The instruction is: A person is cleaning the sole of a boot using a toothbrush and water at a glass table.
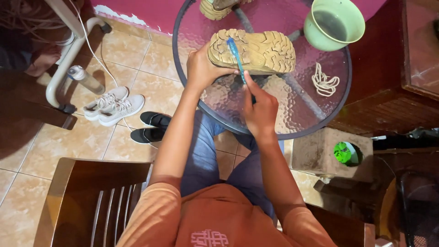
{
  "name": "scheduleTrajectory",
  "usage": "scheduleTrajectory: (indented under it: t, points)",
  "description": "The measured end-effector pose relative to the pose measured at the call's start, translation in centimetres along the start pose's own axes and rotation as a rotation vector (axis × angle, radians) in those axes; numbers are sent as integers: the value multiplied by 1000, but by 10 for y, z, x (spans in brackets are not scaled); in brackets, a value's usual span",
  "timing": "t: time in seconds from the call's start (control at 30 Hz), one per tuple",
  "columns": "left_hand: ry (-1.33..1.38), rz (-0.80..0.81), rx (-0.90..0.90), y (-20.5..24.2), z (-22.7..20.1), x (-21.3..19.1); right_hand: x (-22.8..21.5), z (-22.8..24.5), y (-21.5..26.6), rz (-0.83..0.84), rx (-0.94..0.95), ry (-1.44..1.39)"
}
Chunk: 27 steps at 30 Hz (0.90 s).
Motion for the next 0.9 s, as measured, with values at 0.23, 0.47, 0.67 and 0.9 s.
scheduleTrajectory:
  t: [0.23,0.47,0.67,0.9]
  points:
    - [7,-2,-19,1,1,-2,-22,3,30,-19,7,-168]
    - [26,-18,40,0,-12,-7,-18,-9,-12,45,115,-10]
    - [46,-18,21,3,-14,-10,-19,-5,25,44,114,-104]
    - [68,-13,76,-1,-16,-11,-25,-18,5,55,124,-39]
Point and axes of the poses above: each hand's wrist, its own y-axis away from the middle knuckle, its own x-axis out of the palm, z = x × y, the point moved 5 cm from there along -y, towards the middle knuckle, and after that the axes turned 3 degrees about -z, right-handed, at the moved point
